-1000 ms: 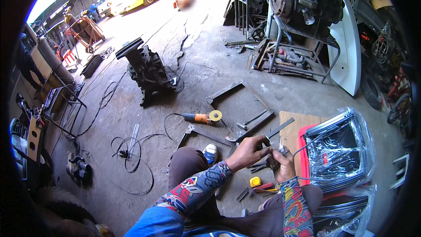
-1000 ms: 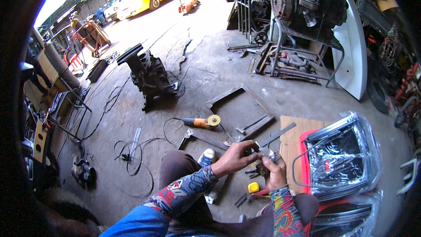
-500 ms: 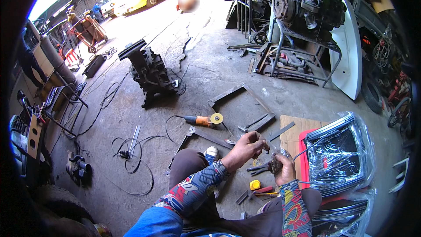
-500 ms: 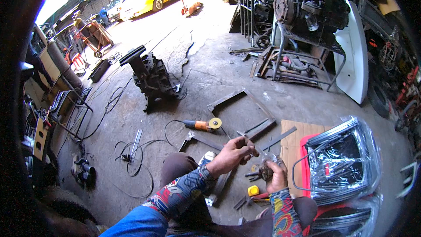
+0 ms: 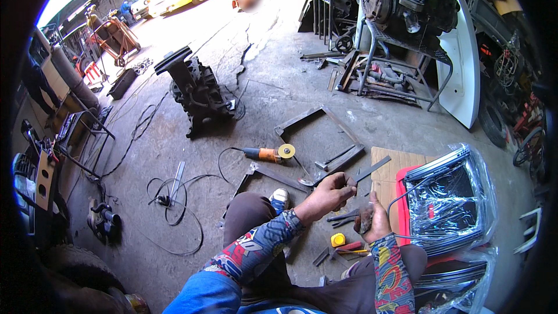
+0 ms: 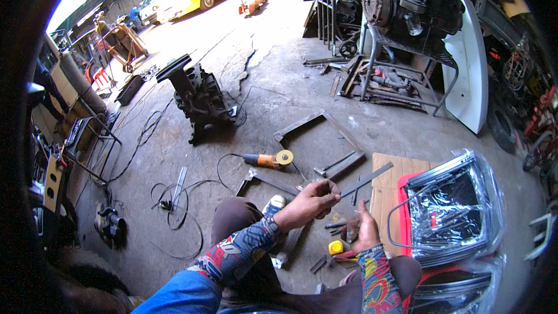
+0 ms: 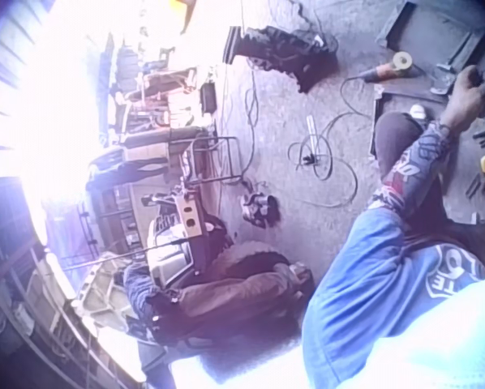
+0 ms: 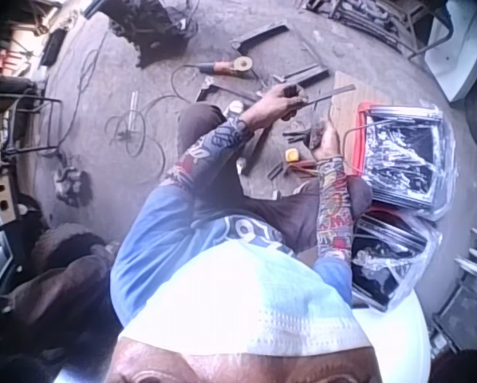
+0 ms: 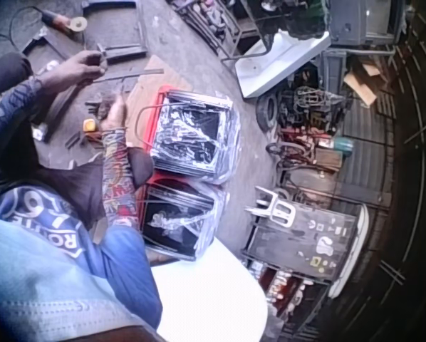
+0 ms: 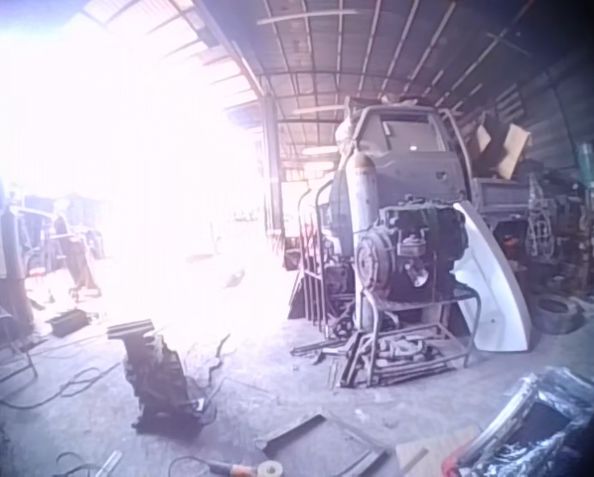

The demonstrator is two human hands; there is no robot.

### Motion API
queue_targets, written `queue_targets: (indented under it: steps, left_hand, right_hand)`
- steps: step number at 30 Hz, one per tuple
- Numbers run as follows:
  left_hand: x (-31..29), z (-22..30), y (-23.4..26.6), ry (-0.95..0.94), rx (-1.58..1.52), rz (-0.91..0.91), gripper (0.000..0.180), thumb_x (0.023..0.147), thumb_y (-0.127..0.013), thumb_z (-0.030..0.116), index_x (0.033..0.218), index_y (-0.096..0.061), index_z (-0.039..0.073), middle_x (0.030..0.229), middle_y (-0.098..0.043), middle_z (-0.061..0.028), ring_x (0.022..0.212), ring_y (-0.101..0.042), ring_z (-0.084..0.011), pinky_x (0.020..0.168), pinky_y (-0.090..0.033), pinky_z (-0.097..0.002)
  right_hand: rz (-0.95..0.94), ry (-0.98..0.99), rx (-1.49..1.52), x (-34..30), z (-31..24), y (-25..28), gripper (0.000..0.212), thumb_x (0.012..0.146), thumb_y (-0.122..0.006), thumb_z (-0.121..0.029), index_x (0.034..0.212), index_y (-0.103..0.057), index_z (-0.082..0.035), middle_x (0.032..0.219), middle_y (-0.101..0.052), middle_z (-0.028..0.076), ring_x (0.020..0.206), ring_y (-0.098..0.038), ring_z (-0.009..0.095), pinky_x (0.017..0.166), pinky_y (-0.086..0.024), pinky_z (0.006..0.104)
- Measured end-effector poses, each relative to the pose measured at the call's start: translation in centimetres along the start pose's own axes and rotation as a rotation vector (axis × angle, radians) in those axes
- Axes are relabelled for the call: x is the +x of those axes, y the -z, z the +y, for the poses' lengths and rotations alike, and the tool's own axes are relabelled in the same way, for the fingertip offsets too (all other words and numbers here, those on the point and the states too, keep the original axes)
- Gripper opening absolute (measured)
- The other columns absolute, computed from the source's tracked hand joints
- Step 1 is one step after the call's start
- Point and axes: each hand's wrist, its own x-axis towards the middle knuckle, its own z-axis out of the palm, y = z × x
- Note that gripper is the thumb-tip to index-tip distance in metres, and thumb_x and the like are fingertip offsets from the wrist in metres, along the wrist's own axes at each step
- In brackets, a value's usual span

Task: The person sits on the workshop floor and handles small metal fasteners from a plastic bag, placing them into a black plastic car part. The person then picks up a metal frame and positions it against the plastic part, appearing to align or fit the components together.

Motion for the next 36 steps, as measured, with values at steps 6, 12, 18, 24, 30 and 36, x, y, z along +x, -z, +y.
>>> queue_targets:
  steps: [6, 12, 18, 24, 30, 36]
  left_hand:
    - [0.7, -1.9, 0.1, 0.01, -0.017, 0.036, 0.019, 0.1, -0.057, 0.017, 0.114, -0.052, 0.006, 0.081, -0.052, 0.0001, 0.064, -0.047, -0.0082, 0.053, -0.04, -0.0239]
    - [1.7, -4.4, 0.7, -0.134, 0.371, 0.141, 0.033, 0.1, -0.053, 0.015, 0.129, -0.045, 0.0, 0.098, -0.059, -0.0081, 0.083, -0.058, -0.0164, 0.07, -0.05, -0.0308]
    - [1.1, -4.5, -0.4, -0.329, 0.759, 0.204, 0.046, 0.091, -0.057, 0.006, 0.135, -0.042, 0.001, 0.082, -0.06, -0.0243, 0.078, -0.065, -0.0349, 0.068, -0.05, -0.0431]
    - [0.8, -4.3, -1.2, -0.354, 0.881, 0.118, 0.059, 0.086, -0.062, 0.009, 0.14, -0.038, 0.004, 0.08, -0.062, -0.0216, 0.074, -0.062, -0.0425, 0.065, -0.048, -0.0473]
    - [1.1, -5.7, -0.3, -0.346, 0.905, 0.061, 0.059, 0.09, -0.061, 0.015, 0.141, -0.034, 0.006, 0.088, -0.065, -0.0217, 0.082, -0.064, -0.0428, 0.068, -0.05, -0.048]
    - [1.2, -6.2, 0.0, -0.324, 0.916, 0.052, 0.046, 0.095, -0.055, 0.02, 0.135, -0.039, 0.005, 0.096, -0.066, -0.0238, 0.09, -0.063, -0.0446, 0.074, -0.051, -0.0492]
  right_hand:
    - [-0.089, 0.069, -0.104, -0.2, 0.8, -0.4, 0.023, 0.093, -0.065, -0.022, 0.111, -0.066, -0.006, 0.082, -0.065, 0.002, 0.063, -0.061, 0.013, 0.055, -0.05, 0.0283]
    - [-0.135, 0.141, -0.068, -0.4, 0.7, -1.4, 0.021, 0.092, -0.064, -0.013, 0.11, -0.064, -0.002, 0.094, -0.068, 0.008, 0.082, -0.068, 0.018, 0.073, -0.056, 0.03]
    - [-0.059, 0.191, -0.103, 0.0, 1.4, -1.0, 0.015, 0.092, -0.062, -0.01, 0.104, -0.063, -0.002, 0.092, -0.067, 0.008, 0.079, -0.067, 0.017, 0.072, -0.056, 0.03]
    - [-0.136, 0.147, -0.115, 0.6, 2.2, -0.5, 0.014, 0.089, -0.058, -0.005, 0.101, -0.064, -0.002, 0.092, -0.068, 0.005, 0.079, -0.066, 0.015, 0.072, -0.056, 0.0292]
    - [-0.218, 0.24, -0.186, 0.6, 2.9, -0.9, 0.022, 0.087, -0.057, 0.0, 0.107, -0.065, 0.0, 0.099, -0.069, 0.005, 0.086, -0.067, 0.015, 0.078, -0.056, 0.0299]
    - [-0.158, 0.222, -0.245, 0.7, 3.0, -1.1, 0.02, 0.087, -0.06, -0.001, 0.106, -0.065, 0.0, 0.099, -0.068, 0.004, 0.087, -0.066, 0.013, 0.079, -0.056, 0.03]
